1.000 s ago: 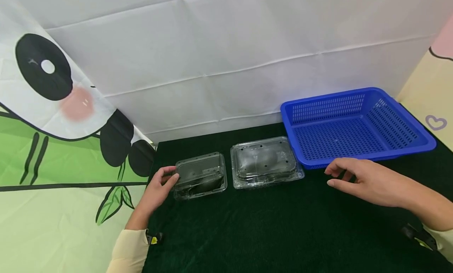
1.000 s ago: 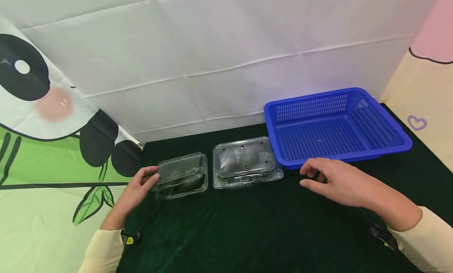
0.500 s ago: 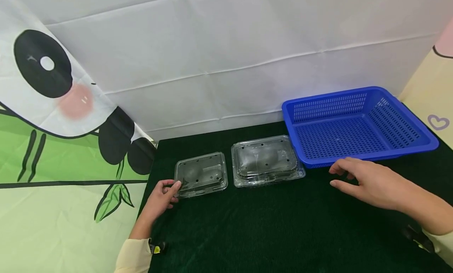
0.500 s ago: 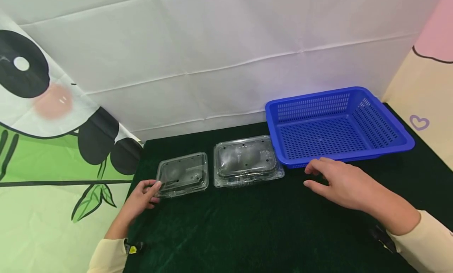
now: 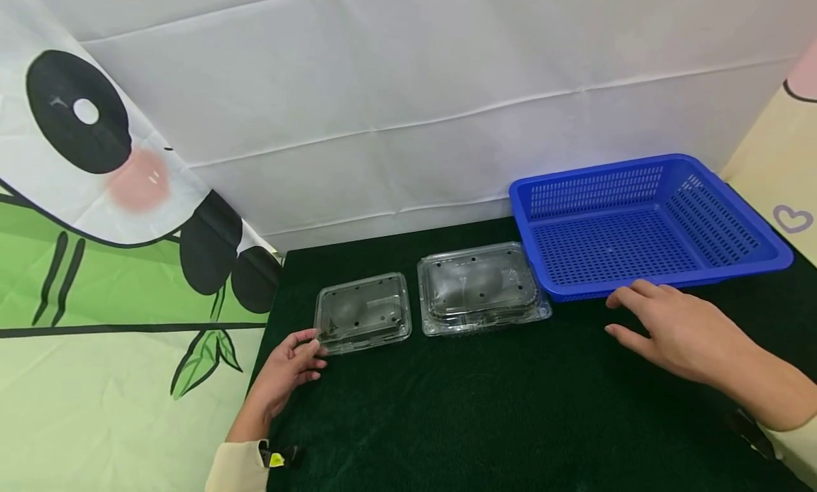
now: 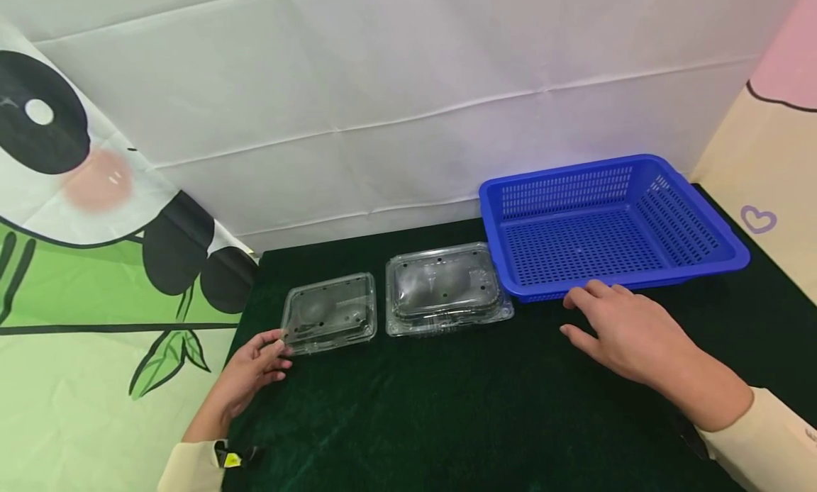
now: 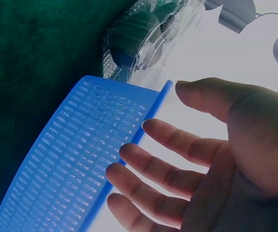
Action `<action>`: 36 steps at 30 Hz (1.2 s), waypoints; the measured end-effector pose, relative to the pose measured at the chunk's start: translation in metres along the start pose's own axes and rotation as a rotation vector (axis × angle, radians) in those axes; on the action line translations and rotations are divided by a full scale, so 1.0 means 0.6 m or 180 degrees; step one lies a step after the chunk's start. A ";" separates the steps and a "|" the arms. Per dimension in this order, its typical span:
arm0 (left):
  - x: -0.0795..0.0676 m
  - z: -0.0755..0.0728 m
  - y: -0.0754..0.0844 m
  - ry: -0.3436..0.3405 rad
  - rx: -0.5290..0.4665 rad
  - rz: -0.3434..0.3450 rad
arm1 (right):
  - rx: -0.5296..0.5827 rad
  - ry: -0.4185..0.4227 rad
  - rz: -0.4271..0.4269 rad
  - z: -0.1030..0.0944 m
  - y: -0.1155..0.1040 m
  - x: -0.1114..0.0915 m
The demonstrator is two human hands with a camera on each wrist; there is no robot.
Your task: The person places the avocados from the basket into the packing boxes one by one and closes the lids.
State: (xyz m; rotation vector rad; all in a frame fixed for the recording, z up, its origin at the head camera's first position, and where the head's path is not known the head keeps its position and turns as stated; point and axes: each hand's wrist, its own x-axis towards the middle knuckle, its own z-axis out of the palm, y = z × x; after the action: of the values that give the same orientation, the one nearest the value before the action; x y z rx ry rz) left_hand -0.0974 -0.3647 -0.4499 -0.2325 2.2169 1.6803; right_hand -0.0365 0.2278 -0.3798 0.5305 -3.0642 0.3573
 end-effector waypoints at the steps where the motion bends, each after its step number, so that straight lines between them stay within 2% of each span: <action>1: -0.002 -0.001 0.000 0.0006 -0.0012 -0.0007 | -0.0025 0.0035 -0.0011 0.000 -0.001 0.000; 5: -0.010 -0.001 0.001 -0.0019 0.0159 -0.0074 | -0.0101 0.0207 -0.0096 -0.001 -0.003 -0.002; 9: -0.014 0.000 0.002 -0.0173 0.0289 -0.0172 | -0.0157 0.0397 -0.0119 0.000 -0.002 -0.003; 13: -0.013 -0.001 0.002 -0.0229 0.0158 -0.0256 | -0.0188 0.0523 -0.0078 0.001 -0.001 -0.003; 19: -0.010 -0.002 0.000 -0.0391 -0.0167 -0.0270 | -0.0186 0.0536 -0.0075 0.003 0.000 -0.003; 24: -0.007 0.006 0.000 -0.0336 -0.0410 -0.0269 | -0.0166 0.0500 -0.0054 0.004 0.000 -0.004; 32: -0.008 0.011 -0.002 -0.0158 -0.0387 -0.0276 | -0.0140 0.0527 -0.0103 0.005 0.003 -0.005; 36: -0.013 0.017 -0.002 -0.0202 -0.0366 -0.0308 | -0.0145 0.0544 -0.0134 0.007 0.003 -0.005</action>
State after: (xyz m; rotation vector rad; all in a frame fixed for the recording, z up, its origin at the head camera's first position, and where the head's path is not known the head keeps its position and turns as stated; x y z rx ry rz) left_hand -0.0882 -0.3557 -0.4508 -0.3058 2.0328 1.7400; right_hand -0.0340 0.2298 -0.3843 0.5320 -2.8850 0.3132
